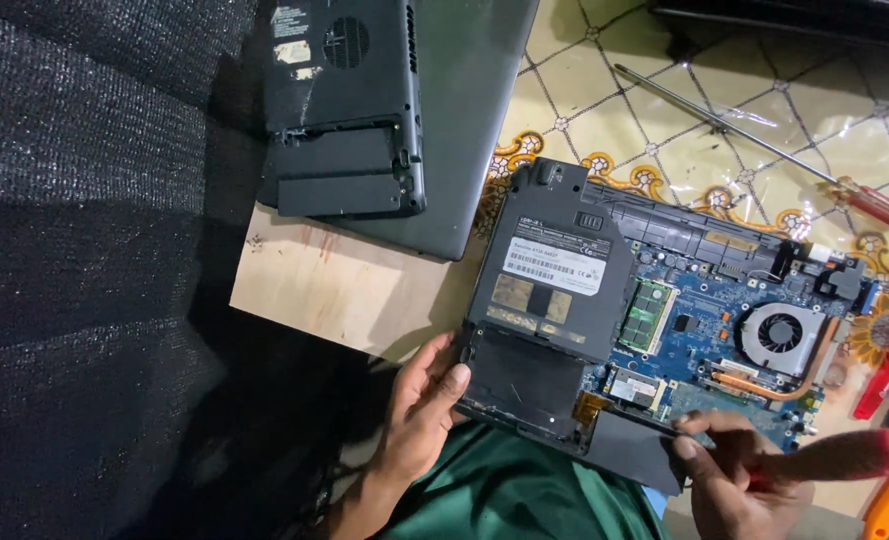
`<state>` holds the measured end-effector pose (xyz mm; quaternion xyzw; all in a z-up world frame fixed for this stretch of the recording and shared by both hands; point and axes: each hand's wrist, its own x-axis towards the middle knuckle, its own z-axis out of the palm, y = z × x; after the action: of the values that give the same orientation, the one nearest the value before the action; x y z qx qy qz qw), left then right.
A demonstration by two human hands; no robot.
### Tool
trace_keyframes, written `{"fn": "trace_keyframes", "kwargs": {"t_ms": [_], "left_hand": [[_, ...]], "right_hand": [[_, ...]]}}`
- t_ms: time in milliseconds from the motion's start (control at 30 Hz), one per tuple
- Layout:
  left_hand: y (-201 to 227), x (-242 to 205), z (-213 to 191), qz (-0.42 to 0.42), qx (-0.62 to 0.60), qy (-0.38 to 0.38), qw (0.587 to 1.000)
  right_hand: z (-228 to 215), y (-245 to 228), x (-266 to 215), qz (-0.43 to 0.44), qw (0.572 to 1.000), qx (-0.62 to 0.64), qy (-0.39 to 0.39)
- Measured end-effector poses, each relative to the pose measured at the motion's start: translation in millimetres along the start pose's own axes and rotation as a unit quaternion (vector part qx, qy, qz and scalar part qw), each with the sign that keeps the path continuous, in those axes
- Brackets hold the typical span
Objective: The person uses a red-handled screwdriver to remove screws from the bottom cover of a laptop. They then lift and remove the cover to expose the internal components, including the motherboard and fan, and proceed to remove a metal bracket from the chassis.
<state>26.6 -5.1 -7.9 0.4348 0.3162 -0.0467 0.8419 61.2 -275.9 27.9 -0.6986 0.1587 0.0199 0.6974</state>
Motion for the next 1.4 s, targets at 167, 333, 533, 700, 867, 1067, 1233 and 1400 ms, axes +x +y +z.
{"fn": "trace_keyframes", "kwargs": {"t_ms": [167, 333, 533, 700, 867, 1067, 1233, 1400], "left_hand": [[7.2, -7.3, 5.8, -0.029, -0.001, 0.031, 0.999], [20.0, -8.8, 16.5, -0.014, 0.03, 0.002, 0.999], [24.0, 0.1, 34.2, 0.004, 0.071, -0.056, 0.996], [26.3, 2.6, 55.6, 0.019, 0.058, -0.122, 0.991], [-6.5, 20.1, 61.5, -0.036, 0.058, -0.136, 0.988], [-10.1, 33.2, 81.9, -0.064, -0.08, -0.13, 0.986], [-10.1, 39.7, 106.7, -0.069, -0.068, -0.062, 0.993], [-20.0, 42.7, 110.5, -0.039, -0.07, -0.062, 0.995]], "right_hand": [[7.6, -13.3, 10.9, -0.018, 0.998, 0.013, -0.063], [13.7, -20.2, 19.4, -0.032, 0.997, 0.01, -0.07], [4.5, -21.2, 68.1, -0.063, 0.99, 0.01, -0.127], [-3.3, -30.8, 87.6, -0.011, 0.994, -0.015, -0.105], [26.7, -68.7, 81.0, -0.041, 0.991, -0.116, -0.057], [49.4, -110.1, 74.1, -0.115, 0.981, -0.151, -0.044], [57.9, -109.5, 71.5, -0.117, 0.976, -0.183, -0.016], [87.4, -127.3, 57.4, -0.122, 0.937, -0.327, -0.002]]}}
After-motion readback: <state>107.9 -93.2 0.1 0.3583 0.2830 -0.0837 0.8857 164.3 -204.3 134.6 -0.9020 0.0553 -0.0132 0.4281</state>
